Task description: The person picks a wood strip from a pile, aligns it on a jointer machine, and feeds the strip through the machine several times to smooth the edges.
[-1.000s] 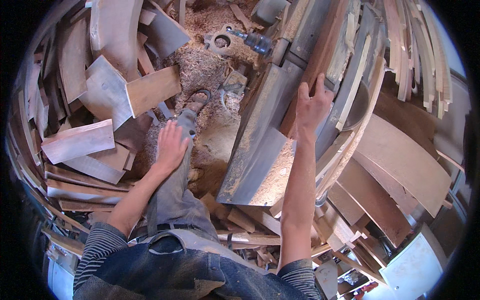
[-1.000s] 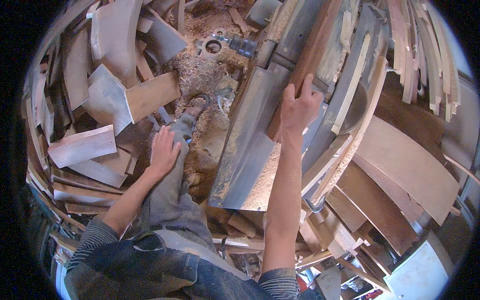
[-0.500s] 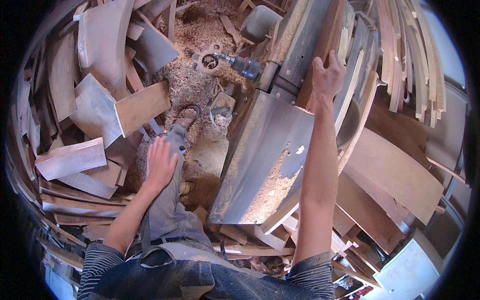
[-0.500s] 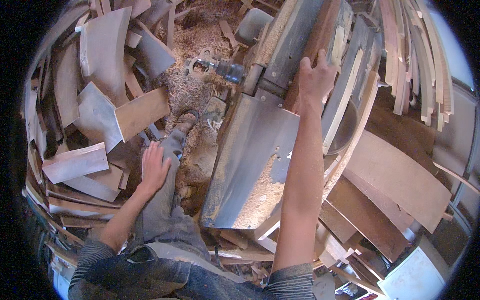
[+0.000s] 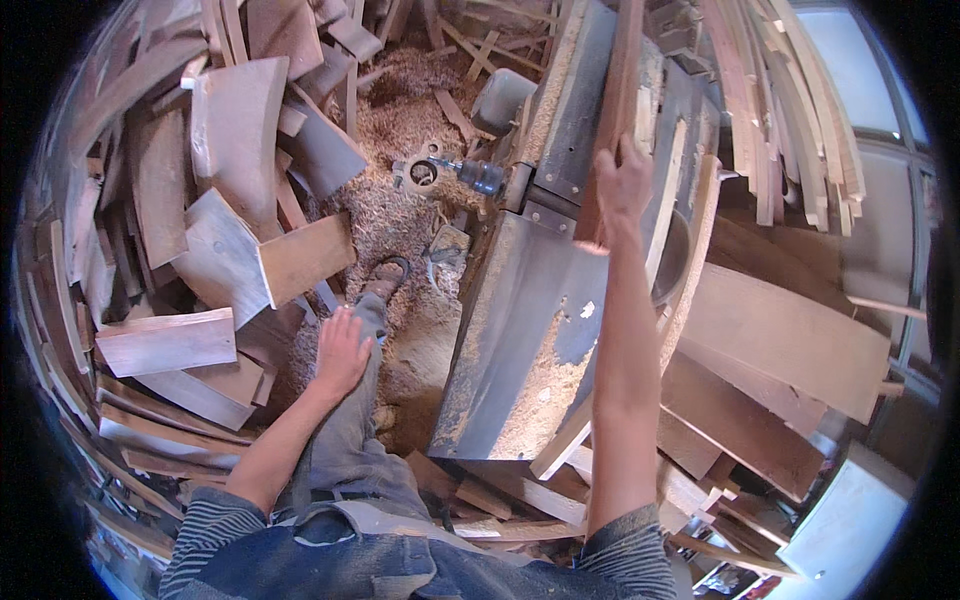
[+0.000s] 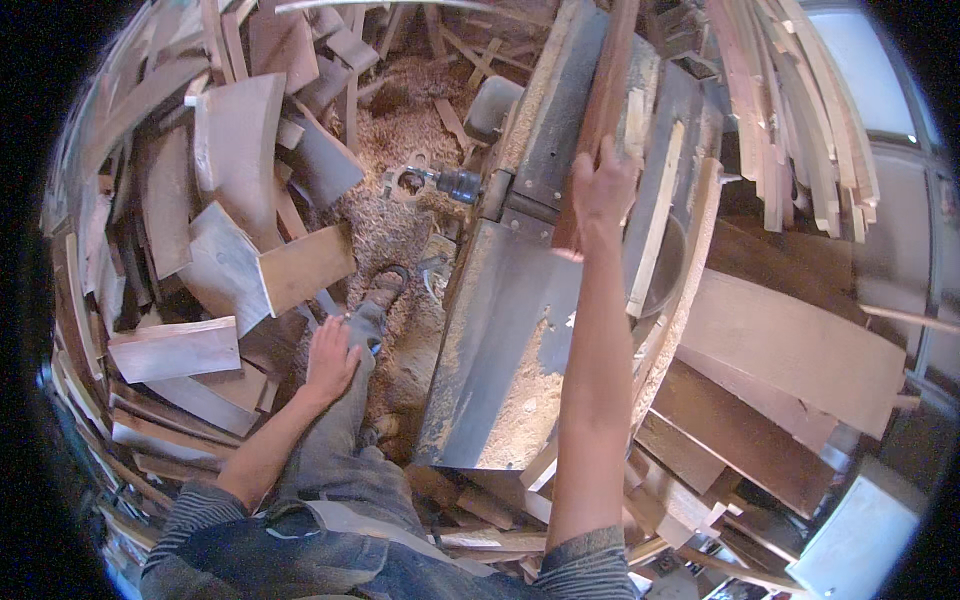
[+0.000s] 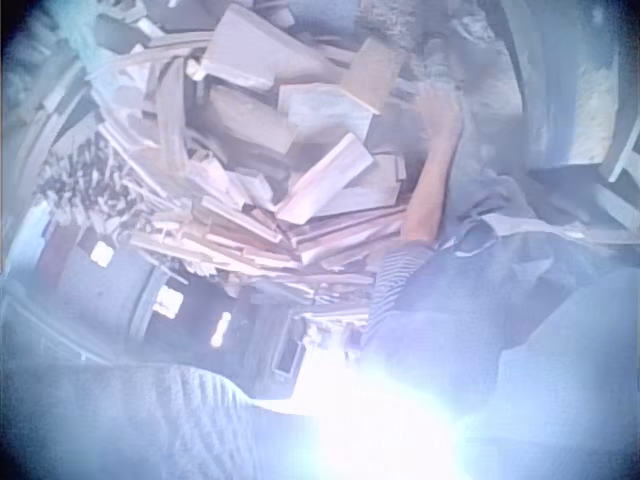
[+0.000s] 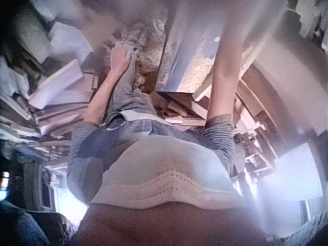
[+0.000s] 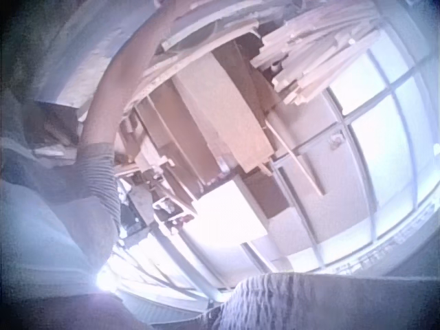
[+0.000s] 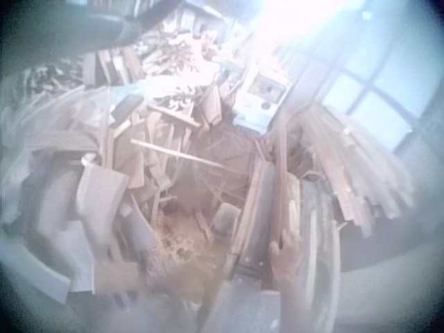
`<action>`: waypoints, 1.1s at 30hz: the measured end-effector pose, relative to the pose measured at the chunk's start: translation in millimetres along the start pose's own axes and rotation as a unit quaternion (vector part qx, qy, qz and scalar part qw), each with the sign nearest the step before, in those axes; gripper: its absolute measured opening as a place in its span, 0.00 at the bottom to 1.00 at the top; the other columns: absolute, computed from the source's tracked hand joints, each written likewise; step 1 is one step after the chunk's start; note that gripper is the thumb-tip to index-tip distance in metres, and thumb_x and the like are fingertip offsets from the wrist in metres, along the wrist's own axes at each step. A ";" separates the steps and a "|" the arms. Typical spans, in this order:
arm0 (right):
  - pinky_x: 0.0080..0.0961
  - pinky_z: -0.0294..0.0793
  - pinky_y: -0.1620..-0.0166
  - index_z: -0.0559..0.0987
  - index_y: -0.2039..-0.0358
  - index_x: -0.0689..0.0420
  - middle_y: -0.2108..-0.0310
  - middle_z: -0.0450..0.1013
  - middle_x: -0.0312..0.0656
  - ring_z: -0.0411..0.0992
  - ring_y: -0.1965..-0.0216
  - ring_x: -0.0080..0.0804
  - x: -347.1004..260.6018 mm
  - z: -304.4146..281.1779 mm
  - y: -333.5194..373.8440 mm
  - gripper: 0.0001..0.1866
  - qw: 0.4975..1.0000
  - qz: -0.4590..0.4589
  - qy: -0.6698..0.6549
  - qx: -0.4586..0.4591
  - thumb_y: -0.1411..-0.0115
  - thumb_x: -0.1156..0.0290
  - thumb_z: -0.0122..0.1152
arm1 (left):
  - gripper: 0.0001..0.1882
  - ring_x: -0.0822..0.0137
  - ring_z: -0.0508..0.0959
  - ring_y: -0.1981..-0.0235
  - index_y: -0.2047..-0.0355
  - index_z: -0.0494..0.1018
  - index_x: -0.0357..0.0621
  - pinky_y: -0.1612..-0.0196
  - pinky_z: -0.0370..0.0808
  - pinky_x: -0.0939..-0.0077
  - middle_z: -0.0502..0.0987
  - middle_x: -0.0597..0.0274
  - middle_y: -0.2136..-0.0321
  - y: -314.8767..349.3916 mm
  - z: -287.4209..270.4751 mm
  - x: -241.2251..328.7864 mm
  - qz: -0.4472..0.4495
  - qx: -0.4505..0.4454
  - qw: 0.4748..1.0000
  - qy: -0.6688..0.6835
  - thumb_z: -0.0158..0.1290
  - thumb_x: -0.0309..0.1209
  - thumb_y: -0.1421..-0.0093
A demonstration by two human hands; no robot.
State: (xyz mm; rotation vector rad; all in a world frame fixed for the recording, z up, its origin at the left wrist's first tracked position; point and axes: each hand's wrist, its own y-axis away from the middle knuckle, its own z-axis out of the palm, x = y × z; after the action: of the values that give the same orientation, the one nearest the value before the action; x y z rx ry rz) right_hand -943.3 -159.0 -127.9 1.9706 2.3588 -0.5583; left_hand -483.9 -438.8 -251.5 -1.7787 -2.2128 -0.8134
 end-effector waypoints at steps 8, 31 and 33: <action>0.33 0.74 0.45 0.68 0.31 0.64 0.41 0.74 0.51 0.74 0.45 0.36 -48.6 -155.8 280.8 0.38 0.812 0.245 -0.513 -0.132 0.36 0.57 0.65 | 0.27 0.43 0.70 0.37 0.44 0.69 0.28 0.35 0.68 0.59 0.71 0.37 0.40 65.7 -84.7 113.3 0.002 -0.114 0.979 0.168 0.55 0.40 0.32; 0.31 0.83 0.61 0.60 0.28 0.58 0.47 0.74 0.52 0.79 0.58 0.34 -187.5 -476.9 591.6 0.43 0.563 0.063 -0.821 -0.072 0.31 0.38 0.53 | 0.18 0.61 0.81 0.64 0.58 0.72 0.39 0.61 0.84 0.67 0.77 0.57 0.68 299.0 -232.9 342.7 0.258 -0.223 0.502 0.795 0.42 0.42 0.25; 0.32 0.80 0.56 0.58 0.27 0.58 0.44 0.72 0.51 0.77 0.53 0.34 -200.6 -482.4 570.6 0.44 0.556 0.034 -0.827 -0.075 0.31 0.40 0.54 | 0.19 0.60 0.79 0.63 0.59 0.70 0.40 0.60 0.85 0.64 0.75 0.56 0.68 286.9 -248.2 340.6 0.234 -0.233 0.418 0.846 0.40 0.45 0.25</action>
State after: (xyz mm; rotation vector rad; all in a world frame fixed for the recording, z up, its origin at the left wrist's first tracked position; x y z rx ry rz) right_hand -254.7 -133.8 223.9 0.5099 0.9066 -1.2645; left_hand -348.9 -243.8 199.8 -0.4990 -0.0640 -1.7980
